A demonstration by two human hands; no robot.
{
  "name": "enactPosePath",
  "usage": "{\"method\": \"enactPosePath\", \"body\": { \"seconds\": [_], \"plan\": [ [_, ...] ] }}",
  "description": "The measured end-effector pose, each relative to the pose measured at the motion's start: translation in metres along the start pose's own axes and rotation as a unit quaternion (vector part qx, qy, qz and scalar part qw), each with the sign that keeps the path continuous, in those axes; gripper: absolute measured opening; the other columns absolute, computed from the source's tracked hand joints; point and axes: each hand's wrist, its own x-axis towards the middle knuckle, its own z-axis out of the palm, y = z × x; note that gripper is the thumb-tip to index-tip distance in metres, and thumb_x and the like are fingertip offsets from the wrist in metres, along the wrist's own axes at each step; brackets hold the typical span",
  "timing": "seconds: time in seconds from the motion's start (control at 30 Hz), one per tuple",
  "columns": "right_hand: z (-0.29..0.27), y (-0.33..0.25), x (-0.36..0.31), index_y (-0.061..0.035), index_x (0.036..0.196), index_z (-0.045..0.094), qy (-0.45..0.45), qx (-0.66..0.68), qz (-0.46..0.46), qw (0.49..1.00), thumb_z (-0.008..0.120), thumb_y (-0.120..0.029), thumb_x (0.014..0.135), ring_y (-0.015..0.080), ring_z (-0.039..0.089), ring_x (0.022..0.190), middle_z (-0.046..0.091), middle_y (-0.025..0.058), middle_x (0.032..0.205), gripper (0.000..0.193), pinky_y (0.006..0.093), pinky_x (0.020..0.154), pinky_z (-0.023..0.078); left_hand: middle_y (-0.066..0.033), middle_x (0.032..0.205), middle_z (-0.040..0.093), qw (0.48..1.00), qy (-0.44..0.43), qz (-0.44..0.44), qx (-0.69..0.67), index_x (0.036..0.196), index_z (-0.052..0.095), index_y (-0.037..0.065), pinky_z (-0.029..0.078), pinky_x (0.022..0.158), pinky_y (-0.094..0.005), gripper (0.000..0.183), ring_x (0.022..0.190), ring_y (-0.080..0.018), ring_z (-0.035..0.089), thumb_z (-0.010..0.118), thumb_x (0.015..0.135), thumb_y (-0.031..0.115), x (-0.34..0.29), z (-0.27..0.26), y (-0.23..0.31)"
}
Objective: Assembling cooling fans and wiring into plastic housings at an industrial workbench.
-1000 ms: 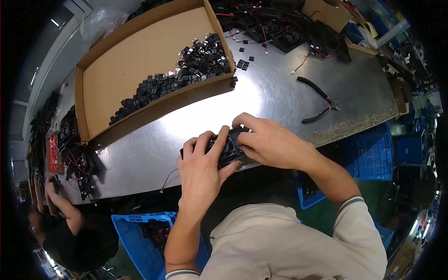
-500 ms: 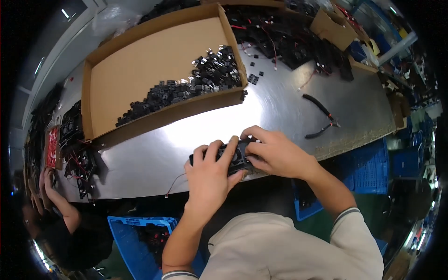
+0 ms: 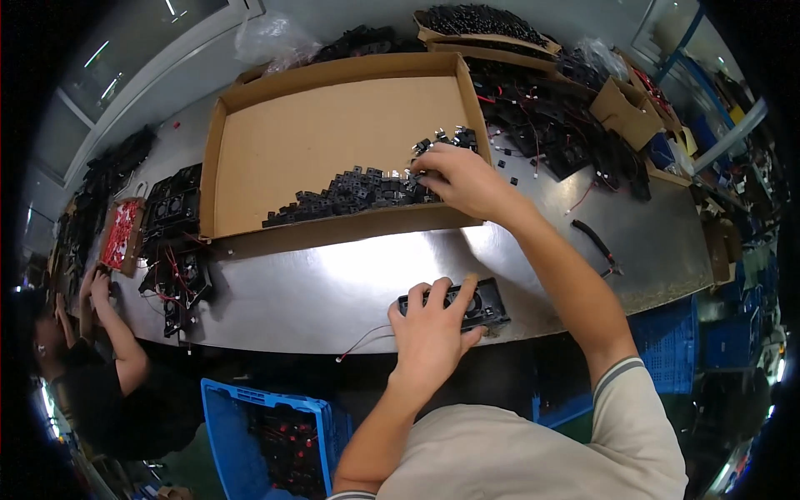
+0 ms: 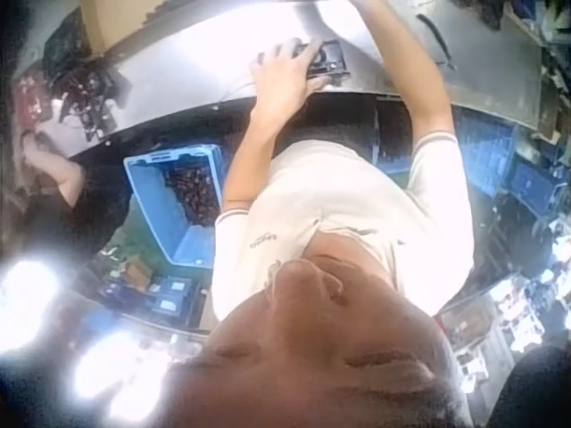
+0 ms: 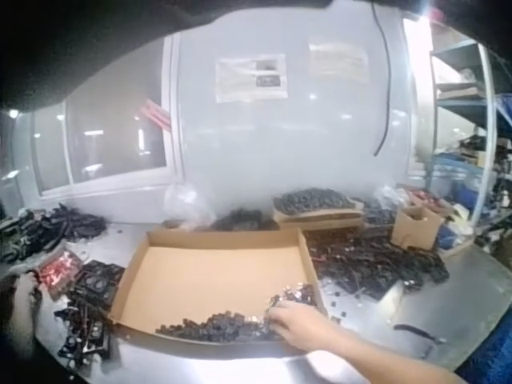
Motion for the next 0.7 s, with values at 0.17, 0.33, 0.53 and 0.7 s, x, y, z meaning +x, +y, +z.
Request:
{"method": "enactPosePath", "body": {
  "seconds": [0.17, 0.33, 0.53, 0.7],
  "plan": [
    [0.007, -0.029, 0.014, -0.0013, 0.106, 0.067, -0.031, 0.067, -0.001, 0.997, 0.067, -0.013, 0.088, 0.0312, 0.065, 0.094, 0.064, 0.0167, 0.101, 0.022, 0.038, 0.083, 0.051, -0.0081, 0.127, 0.055, 0.999, 0.012, -0.014, -0.029, 0.138, 0.053, 0.023, 0.036, 0.095, -0.0594, 0.07, 0.12, -0.0305, 0.049, 0.081, 0.074, 0.033, -0.003, 0.007, -0.001],
    [0.011, -0.112, -0.049, -0.004, 0.111, 0.067, -0.349, 0.157, -0.082, 0.92, 0.066, -0.028, 0.09, 0.0361, 0.064, 0.098, 0.068, 0.0161, 0.101, 0.032, 0.0427, 0.088, 0.05, -0.0115, 0.133, 0.055, 0.972, 0.069, -0.014, -0.224, 0.137, 0.056, 0.018, 0.038, 0.1, -0.0466, 0.065, 0.119, -0.0347, 0.052, 0.079, 0.077, 0.027, -0.006, 0.025, -0.012],
    [0.002, -0.084, -0.042, -0.0051, 0.111, 0.068, -0.247, 0.164, -0.017, 0.955, 0.063, -0.032, 0.092, 0.0355, 0.066, 0.095, 0.07, 0.0164, 0.096, 0.033, 0.0437, 0.087, 0.051, -0.0125, 0.133, 0.055, 0.999, 0.011, 0.018, -0.025, 0.139, 0.055, 0.019, 0.037, 0.098, -0.0524, 0.068, 0.118, -0.0368, 0.051, 0.08, 0.076, 0.029, -0.005, 0.015, -0.013],
    [0.006, -0.03, 0.016, -0.0003, 0.104, 0.069, -0.065, 0.081, 0.027, 0.994, 0.064, -0.016, 0.091, 0.0349, 0.067, 0.091, 0.07, 0.018, 0.098, 0.021, 0.0408, 0.081, 0.053, -0.0075, 0.127, 0.053, 1.0, -0.014, 0.001, -0.015, 0.139, 0.053, 0.026, 0.036, 0.094, -0.0583, 0.071, 0.119, -0.0302, 0.048, 0.08, 0.074, 0.036, 0.003, 0.005, -0.005]
  ]
}}
